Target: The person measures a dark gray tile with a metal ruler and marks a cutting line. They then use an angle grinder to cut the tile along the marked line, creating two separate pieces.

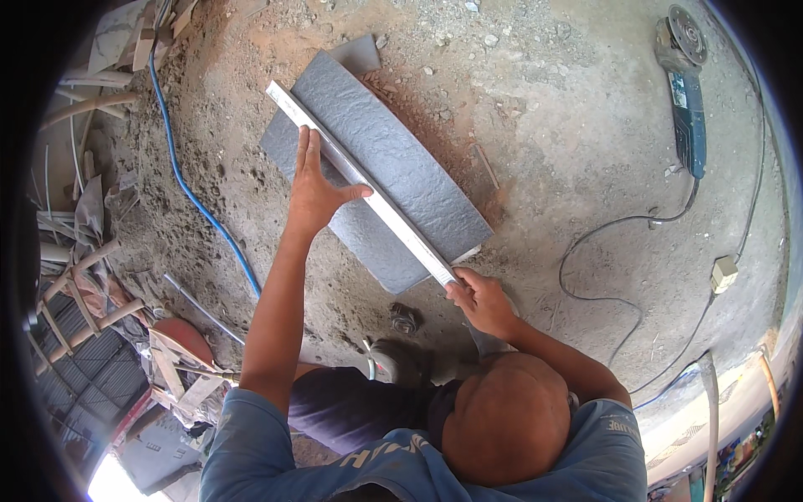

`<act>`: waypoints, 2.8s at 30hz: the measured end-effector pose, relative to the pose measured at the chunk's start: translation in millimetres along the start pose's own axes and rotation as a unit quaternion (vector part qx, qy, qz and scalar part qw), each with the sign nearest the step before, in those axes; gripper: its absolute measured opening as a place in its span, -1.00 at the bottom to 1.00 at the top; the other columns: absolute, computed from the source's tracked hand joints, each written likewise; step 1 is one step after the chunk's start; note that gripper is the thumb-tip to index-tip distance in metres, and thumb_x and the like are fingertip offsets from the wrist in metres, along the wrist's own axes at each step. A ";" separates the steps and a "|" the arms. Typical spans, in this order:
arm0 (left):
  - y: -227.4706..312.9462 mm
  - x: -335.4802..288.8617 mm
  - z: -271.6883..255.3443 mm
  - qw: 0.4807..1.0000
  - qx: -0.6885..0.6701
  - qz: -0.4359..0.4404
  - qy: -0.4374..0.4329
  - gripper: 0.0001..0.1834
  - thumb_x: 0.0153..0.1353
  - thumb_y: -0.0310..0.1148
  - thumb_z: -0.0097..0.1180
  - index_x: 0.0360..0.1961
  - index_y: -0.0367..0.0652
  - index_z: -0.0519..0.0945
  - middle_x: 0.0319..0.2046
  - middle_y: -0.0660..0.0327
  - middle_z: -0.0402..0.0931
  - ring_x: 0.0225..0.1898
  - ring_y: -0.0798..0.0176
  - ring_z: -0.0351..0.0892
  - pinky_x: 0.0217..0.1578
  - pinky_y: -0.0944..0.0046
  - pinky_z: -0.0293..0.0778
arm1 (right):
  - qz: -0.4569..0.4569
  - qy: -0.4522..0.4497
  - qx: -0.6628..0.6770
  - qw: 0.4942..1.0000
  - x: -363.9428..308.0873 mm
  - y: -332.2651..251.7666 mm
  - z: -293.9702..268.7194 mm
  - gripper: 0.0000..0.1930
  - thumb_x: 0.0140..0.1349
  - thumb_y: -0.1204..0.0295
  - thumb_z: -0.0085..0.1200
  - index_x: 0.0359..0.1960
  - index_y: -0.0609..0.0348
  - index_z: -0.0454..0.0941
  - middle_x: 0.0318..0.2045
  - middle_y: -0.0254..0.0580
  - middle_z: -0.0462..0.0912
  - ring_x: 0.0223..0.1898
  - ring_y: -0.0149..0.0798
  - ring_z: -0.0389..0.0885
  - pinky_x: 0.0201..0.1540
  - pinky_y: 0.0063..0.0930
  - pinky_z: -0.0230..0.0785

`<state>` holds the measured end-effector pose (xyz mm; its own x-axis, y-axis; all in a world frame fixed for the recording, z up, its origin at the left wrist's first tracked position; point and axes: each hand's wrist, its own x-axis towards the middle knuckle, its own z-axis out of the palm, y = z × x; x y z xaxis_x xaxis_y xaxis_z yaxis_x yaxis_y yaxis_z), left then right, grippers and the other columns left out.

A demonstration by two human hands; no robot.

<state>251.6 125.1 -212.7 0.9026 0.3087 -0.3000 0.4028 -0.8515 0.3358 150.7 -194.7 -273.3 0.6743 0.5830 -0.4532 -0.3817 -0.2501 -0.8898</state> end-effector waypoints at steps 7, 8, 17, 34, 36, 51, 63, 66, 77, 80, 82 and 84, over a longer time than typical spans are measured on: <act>1.3 2.2 -4.2 1.000 -0.028 0.010 -0.001 0.45 -0.42 -0.02 0.63 0.43 -0.44 0.02 0.49 -0.19 -0.16 0.49 -0.13 -0.04 0.39 0.05 0.18 | 0.024 -0.015 0.010 1.000 4.0 2.6 -0.3 -0.76 0.39 0.34 0.11 -0.07 0.27 0.53 -0.50 -0.16 0.67 -0.49 -0.45 0.64 -0.43 -0.49 0.45; 0.2 2.5 -2.6 1.000 -0.025 0.013 0.003 0.44 -0.41 -0.02 0.63 0.43 -0.45 0.02 0.49 -0.20 -0.16 0.49 -0.14 -0.04 0.40 0.06 0.18 | 0.022 -0.012 0.009 1.000 3.5 2.2 0.0 -0.76 0.39 0.34 0.12 -0.07 0.27 0.53 -0.51 -0.17 0.67 -0.50 -0.46 0.62 -0.45 -0.49 0.43; -2.8 2.8 2.5 0.999 0.000 0.029 0.013 0.43 -0.38 -0.02 0.62 0.44 -0.44 0.00 0.50 -0.17 -0.20 0.48 -0.14 -0.01 0.37 0.06 0.26 | 0.014 -0.004 0.011 1.000 1.5 1.4 0.5 -0.75 0.38 0.34 0.13 -0.04 0.26 0.54 -0.50 -0.19 0.67 -0.52 -0.48 0.60 -0.47 -0.51 0.41; -4.4 3.1 -3.8 1.000 0.008 0.006 0.016 0.44 -0.39 0.05 0.60 0.45 -0.38 0.02 0.50 -0.12 -0.15 0.50 -0.08 -0.03 0.38 0.03 0.20 | 0.025 -0.045 0.033 0.998 8.6 4.4 0.1 -0.72 0.41 0.34 0.08 0.03 0.27 0.51 -0.47 -0.22 0.66 -0.45 -0.48 0.62 -0.38 -0.53 0.46; -2.4 2.7 0.0 0.999 0.050 -0.003 0.001 0.45 -0.40 0.10 0.59 0.46 -0.34 0.02 0.51 -0.09 -0.14 0.51 -0.04 -0.06 0.42 -0.02 0.09 | 0.037 -0.015 0.034 0.999 3.0 10.9 0.9 -0.72 0.41 0.35 0.09 0.02 0.28 0.51 -0.44 -0.23 0.67 -0.42 -0.48 0.62 -0.35 -0.53 0.47; 0.9 3.1 -0.4 0.994 0.103 -0.028 -0.025 0.52 -0.42 0.22 0.55 0.49 -0.25 -0.05 0.53 0.00 -0.18 0.54 -0.01 -0.14 0.46 -0.12 -0.07 | 0.059 -0.039 0.028 0.997 4.2 1.6 -3.2 -0.73 0.42 0.38 0.07 0.03 0.32 0.48 -0.38 -0.24 0.66 -0.35 -0.49 0.60 -0.25 -0.54 0.46; 4.4 2.1 -6.9 0.988 0.135 -0.054 -0.052 0.52 -0.40 0.23 0.55 0.50 -0.23 -0.07 0.54 0.04 -0.21 0.55 0.05 -0.18 0.47 -0.14 -0.12 | 0.039 -0.052 -0.013 0.998 9.1 -3.9 -6.9 -0.71 0.34 0.39 0.17 -0.01 0.32 0.52 -0.36 -0.21 0.69 -0.36 -0.49 0.61 -0.26 -0.55 0.48; 6.0 3.1 -9.5 0.987 0.140 -0.055 -0.056 0.51 -0.39 0.22 0.55 0.50 -0.24 -0.07 0.54 0.04 -0.20 0.55 0.04 -0.18 0.47 -0.15 -0.12 | -0.003 -0.039 -0.059 0.997 10.7 -15.7 -15.5 -0.68 0.26 0.38 0.25 -0.03 0.31 0.55 -0.33 -0.16 0.71 -0.39 -0.41 0.64 -0.28 -0.53 0.49; 1.0 1.0 -2.2 0.995 0.093 -0.035 -0.016 0.44 -0.41 0.05 0.60 0.47 -0.26 0.03 0.54 0.06 -0.15 0.55 0.07 -0.17 0.44 -0.20 -0.09 | -0.133 0.476 -0.374 0.785 54.9 -70.1 -212.3 -0.59 0.08 0.30 0.41 -0.11 0.24 0.57 -0.28 -0.07 0.63 -0.24 -0.07 0.60 -0.16 -0.29 0.45; 7.8 3.3 2.9 0.996 0.091 -0.023 -0.006 0.43 -0.42 0.03 0.62 0.47 -0.26 0.04 0.53 0.05 -0.13 0.55 0.07 -0.17 0.44 -0.19 -0.09 | -0.188 0.581 -0.523 0.595 68.8 -95.1 -299.0 -0.41 0.04 0.18 0.42 0.06 0.18 0.48 -0.13 -0.04 0.59 -0.06 0.05 0.53 0.05 -0.08 0.36; 7.2 3.5 4.9 0.996 0.082 -0.031 -0.012 0.45 -0.44 0.02 0.63 0.46 -0.27 0.04 0.53 0.04 -0.12 0.55 0.07 -0.18 0.45 -0.16 -0.12 | -0.164 0.602 -0.530 0.574 78.2 -104.4 -336.8 -0.32 0.02 0.10 0.42 0.12 0.14 0.44 -0.08 -0.02 0.59 0.00 0.09 0.52 0.10 -0.02 0.33; -0.7 3.2 -0.9 0.996 0.088 -0.023 0.002 0.45 -0.44 0.02 0.63 0.46 -0.28 0.03 0.52 0.04 -0.11 0.55 0.05 -0.18 0.46 -0.16 -0.12 | 0.055 0.537 -0.507 0.672 95.0 -122.5 -351.4 -0.16 -0.04 -0.06 0.40 0.22 0.12 0.37 -0.01 0.08 0.61 0.06 0.12 0.56 0.11 -0.05 0.39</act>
<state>254.4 127.1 -213.1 0.8848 0.3494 -0.3084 0.4104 -0.8977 0.1604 483.6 -380.3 -226.2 0.9521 -0.2411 0.1881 -0.2079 -0.9614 -0.1799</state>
